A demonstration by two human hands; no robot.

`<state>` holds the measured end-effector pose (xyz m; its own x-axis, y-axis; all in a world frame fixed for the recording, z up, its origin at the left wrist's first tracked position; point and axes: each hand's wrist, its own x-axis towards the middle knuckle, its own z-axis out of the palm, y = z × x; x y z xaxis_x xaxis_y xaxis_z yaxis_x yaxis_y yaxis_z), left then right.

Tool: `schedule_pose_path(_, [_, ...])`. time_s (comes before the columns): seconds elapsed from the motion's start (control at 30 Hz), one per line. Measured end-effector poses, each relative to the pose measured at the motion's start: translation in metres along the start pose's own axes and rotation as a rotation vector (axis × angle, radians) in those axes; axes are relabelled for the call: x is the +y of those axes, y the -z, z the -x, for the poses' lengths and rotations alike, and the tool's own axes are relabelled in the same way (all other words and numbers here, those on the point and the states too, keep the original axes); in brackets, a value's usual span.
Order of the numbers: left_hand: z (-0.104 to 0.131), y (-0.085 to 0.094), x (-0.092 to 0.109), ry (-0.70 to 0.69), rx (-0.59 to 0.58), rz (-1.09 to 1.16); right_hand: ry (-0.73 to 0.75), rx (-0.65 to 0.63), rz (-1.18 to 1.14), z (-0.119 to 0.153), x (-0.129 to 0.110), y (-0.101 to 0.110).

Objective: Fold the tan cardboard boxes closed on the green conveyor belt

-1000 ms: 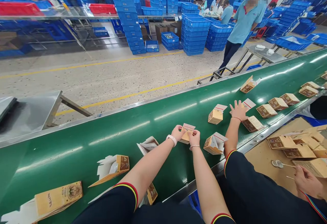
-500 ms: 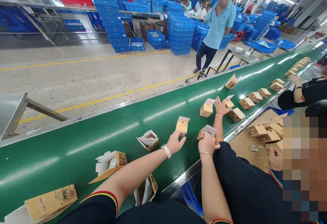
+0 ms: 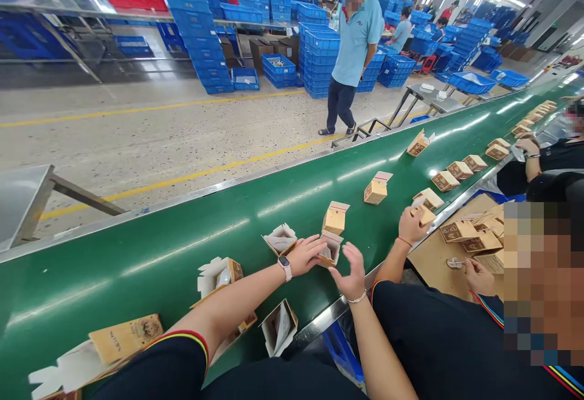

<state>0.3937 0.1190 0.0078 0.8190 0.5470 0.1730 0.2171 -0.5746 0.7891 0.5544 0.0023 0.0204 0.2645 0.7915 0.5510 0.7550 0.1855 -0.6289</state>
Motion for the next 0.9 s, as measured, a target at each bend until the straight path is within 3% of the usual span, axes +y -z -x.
schedule_pose_path(0.07, [0.0,-0.001,-0.007,-0.007,-0.004,-0.015,-0.056,0.019,0.012,0.016,0.01,-0.006])
schedule_pose_path(0.17, [-0.007,-0.006,-0.011,-0.052,-0.062,-0.095,-0.075,-0.082,0.034,0.028,0.026,-0.018])
schedule_pose_path(0.3, [-0.024,-0.009,-0.005,-0.077,-0.138,-0.246,-0.155,0.004,0.181,0.022,0.036,-0.034])
schedule_pose_path(0.4, [-0.037,-0.009,0.001,-0.043,-0.124,-0.301,-0.273,0.054,0.11,0.012,0.037,-0.044])
schedule_pose_path(0.53, [-0.05,-0.017,0.005,0.107,-0.061,-0.18,-0.646,0.345,-0.092,0.007,0.037,-0.06])
schedule_pose_path(0.63, [-0.055,-0.025,0.006,0.159,0.013,-0.099,-0.845,0.506,-0.098,0.009,0.042,-0.07])
schedule_pose_path(0.7, [-0.058,-0.031,0.007,0.238,0.136,0.023,-0.912,0.536,-0.096,0.01,0.048,-0.073])
schedule_pose_path(0.77, [-0.063,-0.035,0.007,0.4,0.222,0.214,-0.96,0.54,-0.113,0.01,0.056,-0.074])
schedule_pose_path(0.9, [-0.079,-0.042,0.011,0.612,0.119,0.404,-1.011,0.509,-0.157,0.002,0.072,-0.074])
